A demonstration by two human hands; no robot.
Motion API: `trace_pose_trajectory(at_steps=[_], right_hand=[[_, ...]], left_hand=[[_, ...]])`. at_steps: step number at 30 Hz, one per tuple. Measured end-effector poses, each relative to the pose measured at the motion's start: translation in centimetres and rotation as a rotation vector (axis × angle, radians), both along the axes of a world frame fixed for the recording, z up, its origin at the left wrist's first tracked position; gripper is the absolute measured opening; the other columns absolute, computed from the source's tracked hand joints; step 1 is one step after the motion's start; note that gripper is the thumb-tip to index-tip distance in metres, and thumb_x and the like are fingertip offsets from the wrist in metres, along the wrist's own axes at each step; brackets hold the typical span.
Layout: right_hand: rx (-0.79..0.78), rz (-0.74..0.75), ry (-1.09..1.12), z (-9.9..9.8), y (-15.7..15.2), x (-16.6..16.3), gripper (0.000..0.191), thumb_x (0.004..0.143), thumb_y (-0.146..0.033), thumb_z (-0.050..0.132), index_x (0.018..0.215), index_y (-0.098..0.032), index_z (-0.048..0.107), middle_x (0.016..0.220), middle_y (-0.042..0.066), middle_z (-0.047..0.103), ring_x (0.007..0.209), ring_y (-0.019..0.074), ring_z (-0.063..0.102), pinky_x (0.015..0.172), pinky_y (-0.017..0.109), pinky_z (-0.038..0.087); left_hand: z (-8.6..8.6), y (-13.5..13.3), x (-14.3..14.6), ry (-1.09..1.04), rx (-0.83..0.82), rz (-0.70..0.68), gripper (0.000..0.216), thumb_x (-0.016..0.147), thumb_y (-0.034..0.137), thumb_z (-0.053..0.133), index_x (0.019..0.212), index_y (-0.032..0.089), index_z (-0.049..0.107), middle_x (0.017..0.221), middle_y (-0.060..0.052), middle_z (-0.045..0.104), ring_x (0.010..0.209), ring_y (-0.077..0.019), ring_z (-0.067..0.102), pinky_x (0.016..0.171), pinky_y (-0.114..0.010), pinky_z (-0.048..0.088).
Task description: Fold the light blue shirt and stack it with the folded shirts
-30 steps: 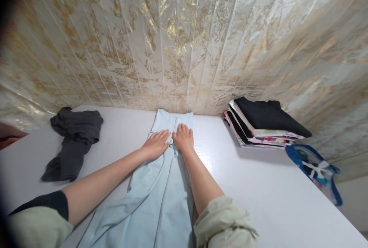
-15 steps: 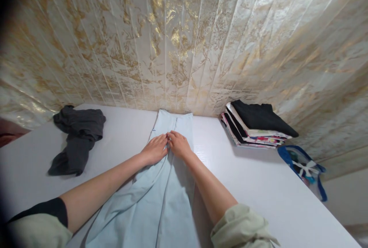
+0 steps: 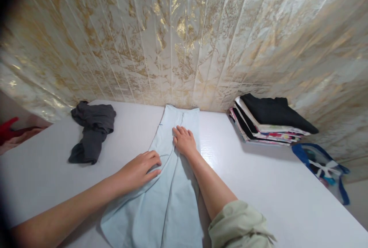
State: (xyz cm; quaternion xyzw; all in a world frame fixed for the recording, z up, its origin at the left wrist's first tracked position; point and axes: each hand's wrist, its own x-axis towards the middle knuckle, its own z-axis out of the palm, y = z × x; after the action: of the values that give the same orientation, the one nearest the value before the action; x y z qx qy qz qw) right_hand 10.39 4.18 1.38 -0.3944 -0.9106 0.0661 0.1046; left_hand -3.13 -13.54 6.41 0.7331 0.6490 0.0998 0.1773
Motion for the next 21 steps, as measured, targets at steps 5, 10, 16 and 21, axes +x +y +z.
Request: trace_pose_trajectory(at_steps=[5, 10, 16, 21], right_hand=[[-0.005, -0.009, -0.002, 0.0, 0.0, 0.0, 0.049, 0.096, -0.032, 0.037, 0.145, -0.029, 0.039, 0.153, 0.001, 0.036, 0.140, 0.0177, 0.028, 0.114, 0.040, 0.018], [0.001, 0.002, 0.022, 0.0, 0.1, 0.1, 0.048, 0.096, -0.032, 0.037, 0.144, -0.028, 0.041, 0.152, 0.002, 0.037, 0.139, 0.0180, 0.029, 0.113, 0.040, 0.019], [-0.002, 0.001, 0.025, -0.1, 0.1, 0.1, 0.048, 0.096, -0.031, 0.037, 0.144, -0.028, 0.040, 0.152, 0.002, 0.037, 0.139, 0.0188, 0.029, 0.113, 0.041, 0.019], [-0.019, 0.016, 0.031, 0.0, 0.2, 0.2, 0.047, 0.097, -0.033, 0.037, 0.143, -0.028, 0.041, 0.152, 0.002, 0.037, 0.139, 0.0185, 0.029, 0.113, 0.040, 0.018]], left_hand=[[0.6, -2.1, 1.1, 0.123, -0.097, 0.008, 0.020, 0.077, 0.045, 0.063, 0.083, 0.027, 0.061, 0.097, -0.006, 0.065, 0.089, -0.0245, 0.059, 0.077, -0.035, 0.039], [1.6, -2.7, 1.1, 0.227, -0.258, 0.022, 0.010, 0.081, 0.032, 0.055, 0.089, 0.028, 0.060, 0.085, -0.007, 0.069, 0.083, -0.0279, 0.064, 0.069, -0.034, 0.038], [6.1, -4.4, 3.1, -0.177, -0.483, -0.092, 0.021, 0.085, 0.039, 0.049, 0.102, 0.031, 0.058, 0.074, 0.001, 0.068, 0.052, -0.0163, 0.060, 0.055, -0.026, 0.039], [6.6, -2.3, 3.1, -0.346, -0.727, -0.210, 0.021, 0.085, 0.039, 0.048, 0.077, 0.025, 0.061, 0.068, 0.003, 0.067, 0.052, -0.0137, 0.060, 0.054, -0.023, 0.041]])
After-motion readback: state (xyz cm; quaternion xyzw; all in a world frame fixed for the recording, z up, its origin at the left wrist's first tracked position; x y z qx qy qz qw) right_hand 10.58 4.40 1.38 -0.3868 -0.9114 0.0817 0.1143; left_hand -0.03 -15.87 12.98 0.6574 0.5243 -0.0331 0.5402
